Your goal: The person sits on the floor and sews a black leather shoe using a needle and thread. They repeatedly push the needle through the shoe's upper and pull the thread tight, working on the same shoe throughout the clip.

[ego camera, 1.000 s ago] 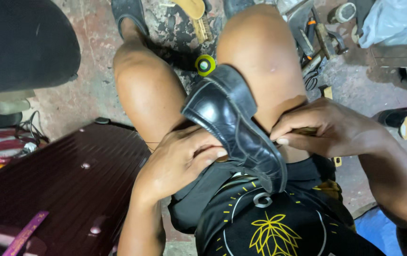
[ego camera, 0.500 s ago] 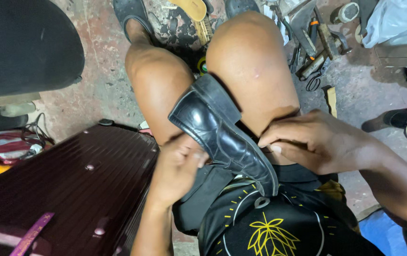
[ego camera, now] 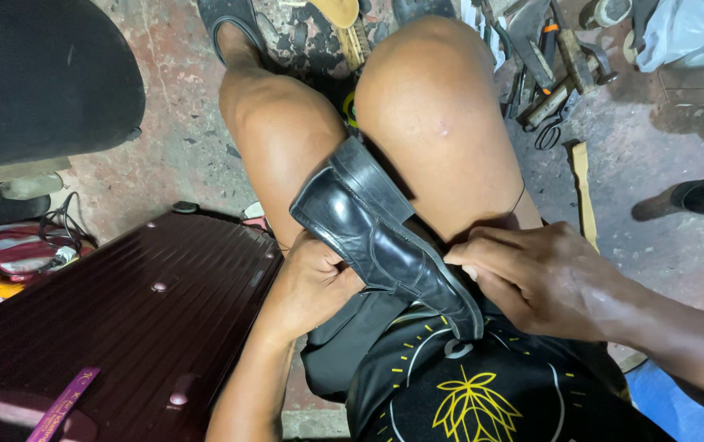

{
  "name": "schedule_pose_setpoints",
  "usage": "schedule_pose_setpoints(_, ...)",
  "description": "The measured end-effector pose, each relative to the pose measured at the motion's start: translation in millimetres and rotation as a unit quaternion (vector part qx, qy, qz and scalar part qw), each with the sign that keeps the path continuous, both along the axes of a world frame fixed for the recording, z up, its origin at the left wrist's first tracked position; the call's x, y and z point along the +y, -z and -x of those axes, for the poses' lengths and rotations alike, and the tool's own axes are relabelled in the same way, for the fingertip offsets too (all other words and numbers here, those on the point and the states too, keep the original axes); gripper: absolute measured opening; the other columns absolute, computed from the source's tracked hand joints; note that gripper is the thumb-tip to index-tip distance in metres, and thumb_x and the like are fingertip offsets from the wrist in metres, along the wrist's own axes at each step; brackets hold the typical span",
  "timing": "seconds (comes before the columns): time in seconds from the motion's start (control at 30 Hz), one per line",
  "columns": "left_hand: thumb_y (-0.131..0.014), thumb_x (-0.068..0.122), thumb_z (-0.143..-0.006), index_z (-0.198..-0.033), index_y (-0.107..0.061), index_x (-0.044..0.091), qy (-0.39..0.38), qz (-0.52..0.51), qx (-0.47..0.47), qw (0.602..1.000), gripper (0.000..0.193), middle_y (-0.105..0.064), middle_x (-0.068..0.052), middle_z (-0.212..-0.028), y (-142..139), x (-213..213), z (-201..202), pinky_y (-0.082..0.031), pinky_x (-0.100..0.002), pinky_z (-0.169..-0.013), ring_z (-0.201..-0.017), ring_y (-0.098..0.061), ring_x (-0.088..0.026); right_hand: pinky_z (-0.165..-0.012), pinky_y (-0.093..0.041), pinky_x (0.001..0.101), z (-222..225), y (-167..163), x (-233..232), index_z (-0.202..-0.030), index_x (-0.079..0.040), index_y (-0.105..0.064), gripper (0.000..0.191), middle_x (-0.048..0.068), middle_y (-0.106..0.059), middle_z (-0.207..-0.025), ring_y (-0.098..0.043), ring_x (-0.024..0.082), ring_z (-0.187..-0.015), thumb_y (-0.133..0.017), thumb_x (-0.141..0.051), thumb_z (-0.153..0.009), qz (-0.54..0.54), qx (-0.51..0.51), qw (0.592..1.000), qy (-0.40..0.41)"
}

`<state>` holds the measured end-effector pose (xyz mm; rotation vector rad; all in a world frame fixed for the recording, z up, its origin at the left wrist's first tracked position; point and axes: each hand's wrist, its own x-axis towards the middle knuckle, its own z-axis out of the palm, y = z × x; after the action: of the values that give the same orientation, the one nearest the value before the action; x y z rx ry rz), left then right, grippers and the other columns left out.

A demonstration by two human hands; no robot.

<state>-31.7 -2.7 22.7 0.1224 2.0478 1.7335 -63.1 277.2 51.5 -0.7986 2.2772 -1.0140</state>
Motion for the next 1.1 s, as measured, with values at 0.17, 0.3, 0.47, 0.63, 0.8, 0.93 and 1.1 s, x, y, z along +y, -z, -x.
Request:
schedule_pose_setpoints(0.17, -0.071, 0.004, -0.089, -0.093, -0.072, 0.004, -0.006, 0.028, 0.072, 0.997, 0.004, -0.074, -0.009, -0.090, 3, 4, -2, -0.057, -0.033, -0.081, -0.084, -0.072, -0.022, -0.056, -0.059, 0.0353, -1, 13, 4, -0.108, -0.008, -0.069, 0.030, 0.006, -0.074, -0.082, -0.075, 0.023, -0.067, -0.068, -0.001, -0.079, 0.055, 0.001, 0.998, 0.007)
schedule_pose_setpoints(0.3, -0.071, 0.003, -0.087, -0.092, -0.071, 0.004, -0.009, -0.001, 0.048, 0.999, 0.005, -0.074, -0.009, -0.089, 6, 6, -3, -0.057, -0.034, -0.079, -0.082, -0.072, -0.022, -0.057, -0.059, 0.0357, -5, 12, 3, -0.107, -0.007, -0.068, 0.028, 0.009, -0.074, -0.088, -0.074, 0.026, -0.072, -0.069, -0.003, -0.080, 0.061, 0.084, 0.995, 0.008)
schedule_pose_setpoints(0.47, -0.072, 0.004, -0.086, -0.094, -0.070, 0.003, -0.001, 0.010, 0.043, 0.999, 0.009, -0.074, -0.009, -0.091, 5, 6, 0, -0.056, -0.035, -0.084, -0.085, -0.071, -0.023, -0.054, -0.057, 0.0384, -9, 8, -2, -0.107, -0.005, -0.069, 0.028, 0.011, -0.073, -0.088, -0.071, 0.028, -0.064, -0.071, -0.004, -0.079, 0.025, 0.123, 0.992, -0.011)
schedule_pose_setpoints(0.63, -0.073, 0.006, -0.085, -0.097, -0.071, 0.003, -0.012, 0.007, 0.002, 1.000, 0.012, -0.076, -0.008, -0.096, -2, 9, 3, -0.057, -0.034, -0.085, -0.089, -0.073, -0.021, -0.053, -0.056, 0.0378, -15, 8, -4, -0.111, -0.004, -0.069, 0.034, 0.012, -0.072, -0.092, -0.070, 0.028, -0.062, -0.071, -0.004, -0.077, 0.009, 0.138, 0.990, -0.003)
schedule_pose_setpoints(0.8, -0.073, 0.004, -0.086, -0.097, -0.071, 0.003, -0.015, -0.022, 0.023, 0.999, 0.012, -0.075, -0.008, -0.096, 0, 7, 1, -0.056, -0.033, -0.086, -0.089, -0.072, -0.020, -0.052, -0.055, 0.0375, -15, 6, -6, -0.112, -0.004, -0.068, 0.034, 0.011, -0.072, -0.091, -0.068, 0.028, -0.059, -0.070, -0.002, -0.078, 0.000, 0.138, 0.990, -0.006)
schedule_pose_setpoints(0.93, -0.073, 0.003, -0.085, -0.092, -0.071, 0.003, -0.010, -0.013, 0.018, 1.000, 0.007, -0.073, -0.006, -0.084, 6, 4, -2, -0.057, -0.031, -0.079, -0.077, -0.070, -0.017, -0.053, -0.055, 0.0382, -9, 0, -8, -0.110, -0.006, -0.068, 0.035, 0.011, -0.071, -0.090, -0.068, 0.028, -0.059, -0.070, -0.002, -0.076, -0.010, 0.141, 0.990, -0.019)
schedule_pose_setpoints(1.1, -0.071, 0.004, -0.085, -0.091, -0.071, 0.003, -0.013, -0.018, 0.019, 1.000, 0.007, -0.073, -0.007, -0.084, 7, 4, -2, -0.056, -0.030, -0.077, -0.077, -0.069, -0.013, -0.051, -0.055, 0.0376, -6, -4, -10, -0.108, -0.005, -0.068, 0.033, 0.011, -0.071, -0.090, -0.069, 0.028, -0.060, -0.070, -0.002, -0.075, -0.022, 0.139, 0.989, -0.042)
